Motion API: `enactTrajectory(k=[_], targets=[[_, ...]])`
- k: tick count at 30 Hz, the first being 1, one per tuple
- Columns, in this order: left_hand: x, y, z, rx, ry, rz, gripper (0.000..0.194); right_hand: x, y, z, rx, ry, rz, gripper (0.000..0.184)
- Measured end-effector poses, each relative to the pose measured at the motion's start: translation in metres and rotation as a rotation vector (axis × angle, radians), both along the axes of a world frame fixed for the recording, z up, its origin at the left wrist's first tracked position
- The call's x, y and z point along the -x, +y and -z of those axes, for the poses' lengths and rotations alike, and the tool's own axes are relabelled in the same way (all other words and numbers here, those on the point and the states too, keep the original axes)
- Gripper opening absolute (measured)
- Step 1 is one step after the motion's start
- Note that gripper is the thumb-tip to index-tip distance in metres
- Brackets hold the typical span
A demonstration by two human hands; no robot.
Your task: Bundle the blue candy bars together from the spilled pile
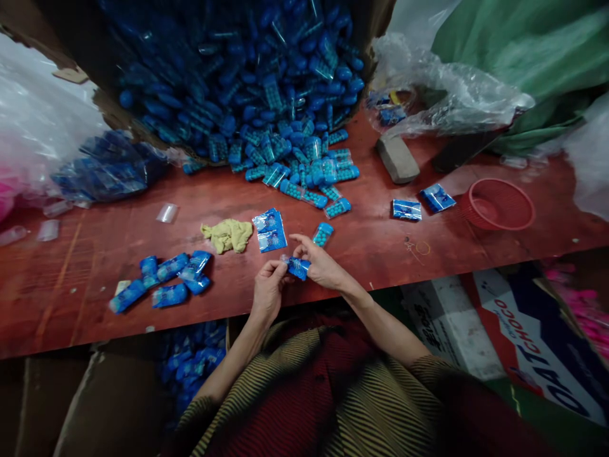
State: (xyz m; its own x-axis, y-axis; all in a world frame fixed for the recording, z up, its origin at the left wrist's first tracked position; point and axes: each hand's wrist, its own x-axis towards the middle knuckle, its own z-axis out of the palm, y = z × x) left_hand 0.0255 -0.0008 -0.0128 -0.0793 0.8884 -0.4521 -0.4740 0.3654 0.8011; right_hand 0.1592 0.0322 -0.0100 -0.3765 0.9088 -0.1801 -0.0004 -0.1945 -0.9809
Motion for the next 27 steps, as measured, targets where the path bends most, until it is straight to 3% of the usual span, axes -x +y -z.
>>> enactTrajectory(k=[7,10,12,16,19,23,27], targets=[[0.003,0.003,0.000,0.050,-0.123,0.055,0.027,0.004,-0.001,-0.008,0.185,0.171,0.052,0.061],[0.008,0.005,-0.001,0.150,-0.252,0.025,0.021,-0.003,0.002,-0.012,0.143,0.171,0.090,0.051],[0.011,0.004,0.000,0.207,-0.300,0.005,0.018,-0.015,0.005,-0.015,-0.032,-0.002,0.106,0.041],[0.012,0.002,0.000,0.262,-0.323,-0.008,0.014,-0.045,0.017,-0.018,-0.468,-0.713,0.141,0.037],[0.011,0.003,0.000,0.278,-0.334,-0.014,0.013,-0.058,0.025,-0.012,-0.509,-1.080,-0.005,0.036],[0.012,0.004,-0.001,0.298,-0.348,-0.035,0.014,-0.061,0.025,-0.001,-0.532,-1.180,-0.090,0.033],[0.013,0.004,0.001,0.317,-0.329,-0.039,0.017,-0.053,0.012,-0.008,-0.611,-1.017,0.066,0.028]])
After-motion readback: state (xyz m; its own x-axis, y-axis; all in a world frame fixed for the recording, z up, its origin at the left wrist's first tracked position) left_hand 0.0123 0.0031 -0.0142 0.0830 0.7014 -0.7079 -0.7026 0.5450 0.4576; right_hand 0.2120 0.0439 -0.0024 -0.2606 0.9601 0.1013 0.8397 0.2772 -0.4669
